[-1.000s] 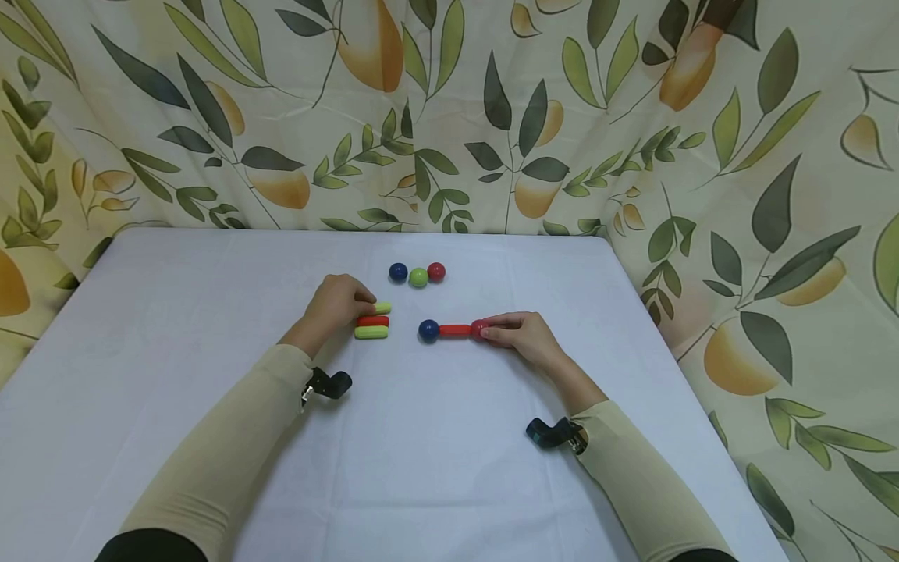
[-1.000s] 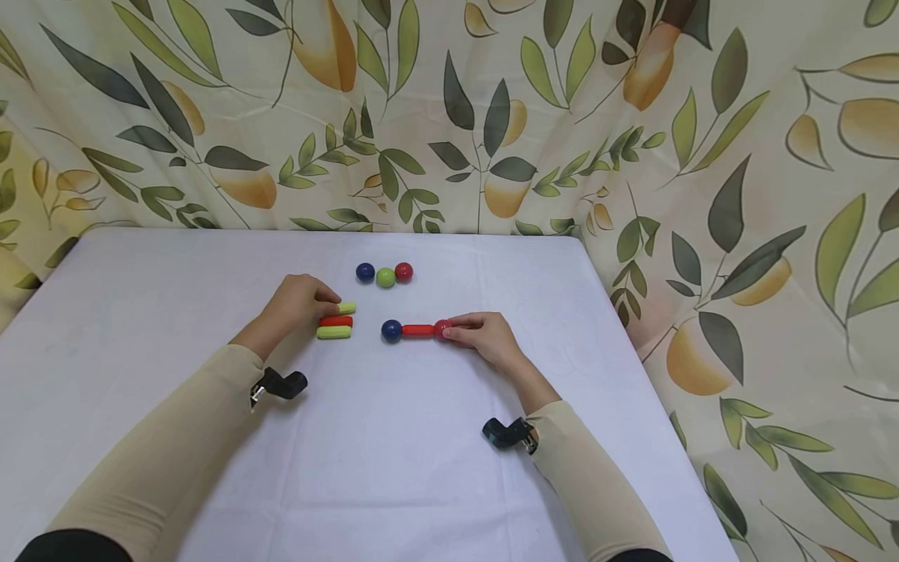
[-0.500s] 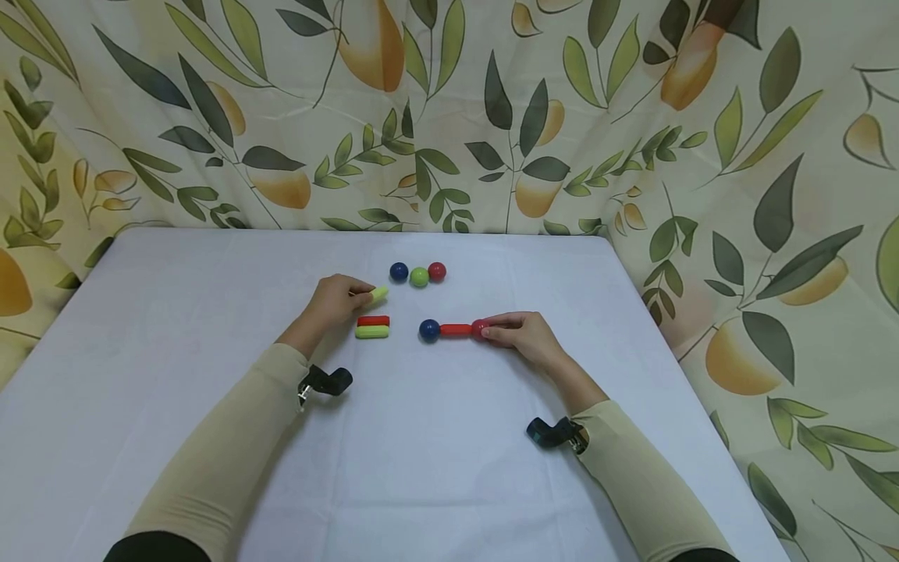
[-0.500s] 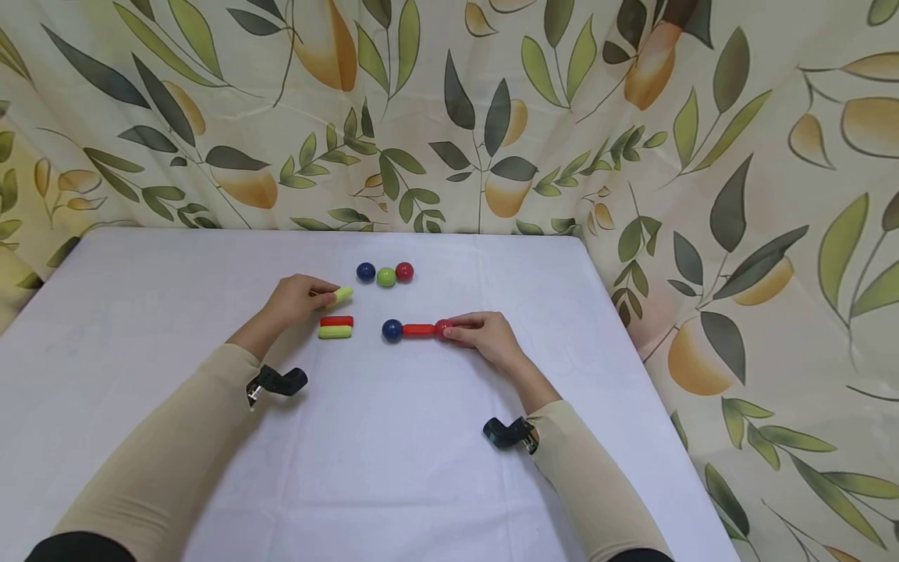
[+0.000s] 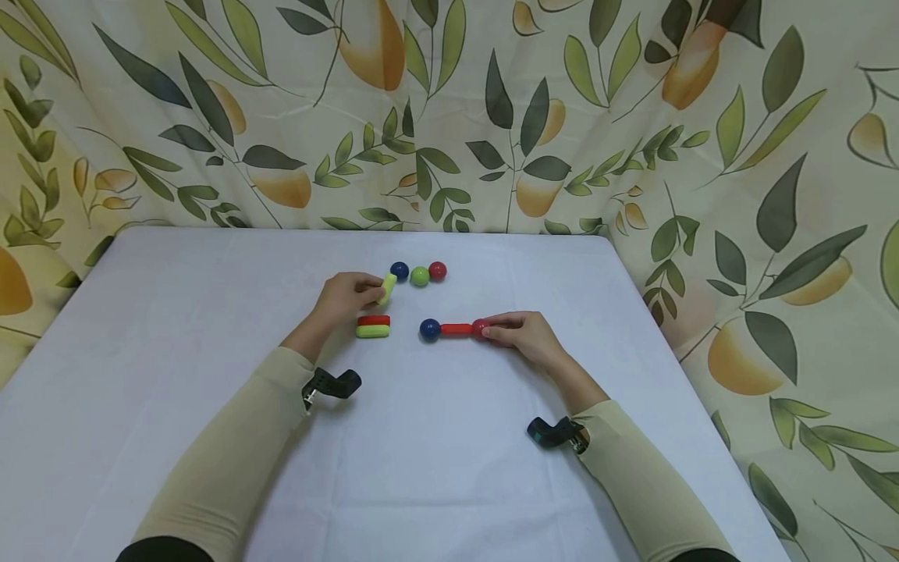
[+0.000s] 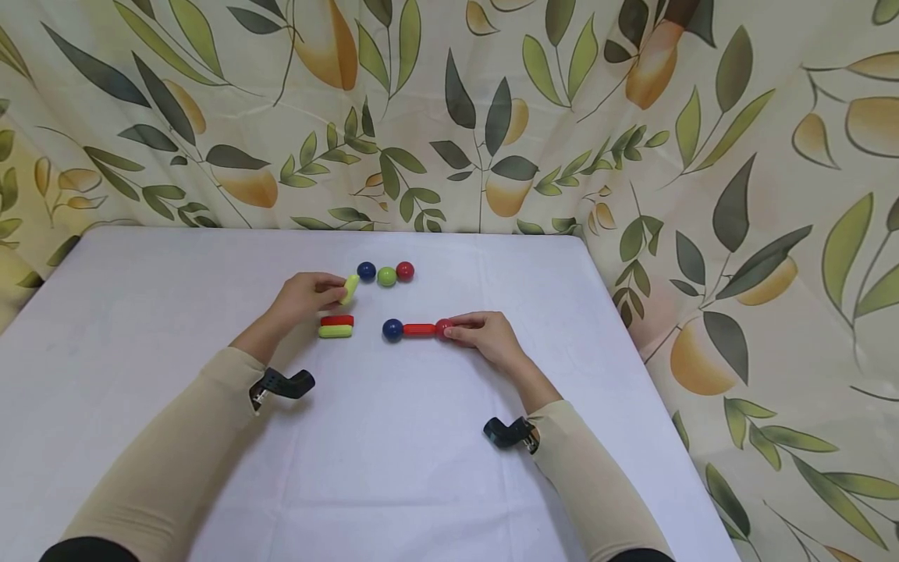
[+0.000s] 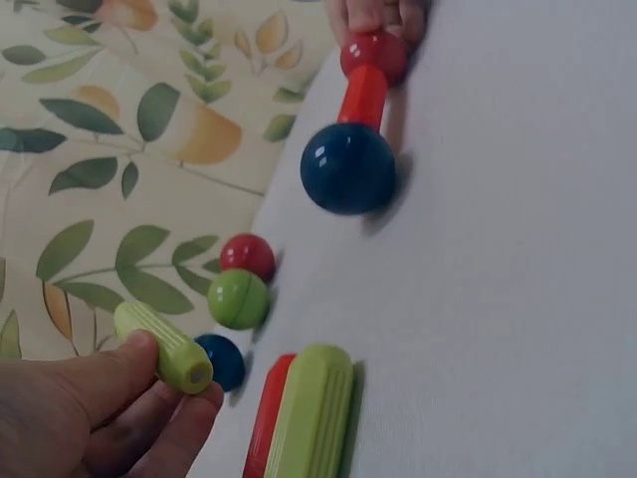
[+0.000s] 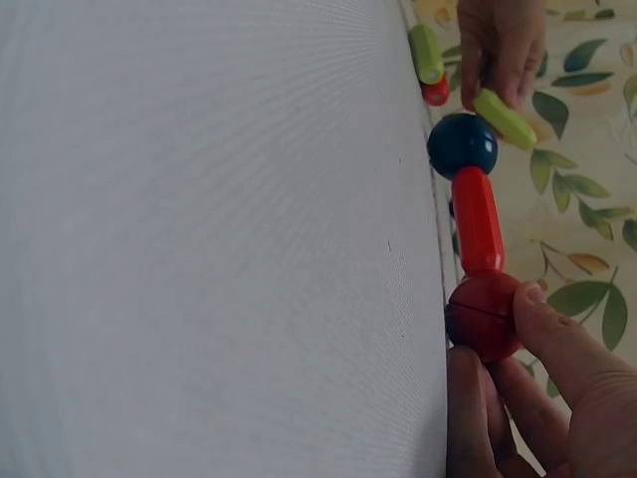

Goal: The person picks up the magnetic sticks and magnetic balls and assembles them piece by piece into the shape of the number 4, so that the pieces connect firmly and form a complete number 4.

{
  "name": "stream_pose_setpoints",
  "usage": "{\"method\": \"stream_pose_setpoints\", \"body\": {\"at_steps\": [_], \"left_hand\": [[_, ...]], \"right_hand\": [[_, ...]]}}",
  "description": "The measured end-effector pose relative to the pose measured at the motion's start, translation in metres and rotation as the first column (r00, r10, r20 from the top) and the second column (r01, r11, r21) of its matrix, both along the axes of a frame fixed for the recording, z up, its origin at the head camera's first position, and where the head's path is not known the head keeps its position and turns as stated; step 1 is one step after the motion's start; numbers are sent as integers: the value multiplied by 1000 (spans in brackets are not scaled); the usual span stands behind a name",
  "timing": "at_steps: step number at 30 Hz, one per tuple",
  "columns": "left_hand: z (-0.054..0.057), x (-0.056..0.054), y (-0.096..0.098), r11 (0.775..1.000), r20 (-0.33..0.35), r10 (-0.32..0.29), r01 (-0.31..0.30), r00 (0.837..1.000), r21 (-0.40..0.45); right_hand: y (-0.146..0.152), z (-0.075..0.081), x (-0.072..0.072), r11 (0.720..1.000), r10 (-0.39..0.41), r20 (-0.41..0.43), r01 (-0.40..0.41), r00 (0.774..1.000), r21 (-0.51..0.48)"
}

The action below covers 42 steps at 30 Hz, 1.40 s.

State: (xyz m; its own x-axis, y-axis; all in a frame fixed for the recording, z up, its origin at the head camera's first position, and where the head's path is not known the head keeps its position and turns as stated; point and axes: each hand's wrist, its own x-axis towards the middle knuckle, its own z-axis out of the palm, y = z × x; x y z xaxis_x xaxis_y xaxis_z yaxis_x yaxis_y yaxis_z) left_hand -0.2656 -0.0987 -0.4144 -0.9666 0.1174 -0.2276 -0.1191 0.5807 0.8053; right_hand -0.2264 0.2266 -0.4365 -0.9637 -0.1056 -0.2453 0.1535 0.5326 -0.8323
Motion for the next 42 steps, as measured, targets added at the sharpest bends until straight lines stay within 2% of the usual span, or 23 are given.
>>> {"method": "stream_pose_setpoints", "body": {"at_steps": [3,8,10,22,30,38,42], "left_hand": [[3,2,7,999,10,12,-13,1000,41],[6,5,18,999,-7,0,1,1000,37],[5,6,22,1000,-15,-2,2,1000,26],[-2,13,47,997,-57,-3,7,998,78],[-5,14,59,992,-72,-33,42,997,119],[-8,17,64,999,-61,-21,23,998,32],[-9,16,64,999,-63,-21,23,998,31]], "right_hand": [[0,0,0,1000,0,-3,0,1000,4],[1,-1,0,1000,-1,-5,1,1000,10],[1,-1,0,1000,2,-8,-2,1000,12],[2,-2,0,1000,4,-16,-4,1000,12],[1,-2,0,1000,-1,-2,1,1000,-1],[1,-2,0,1000,1,-7,-1,1000,9],[1,-4,-1,1000,15,-22,-15,1000,2]]}}
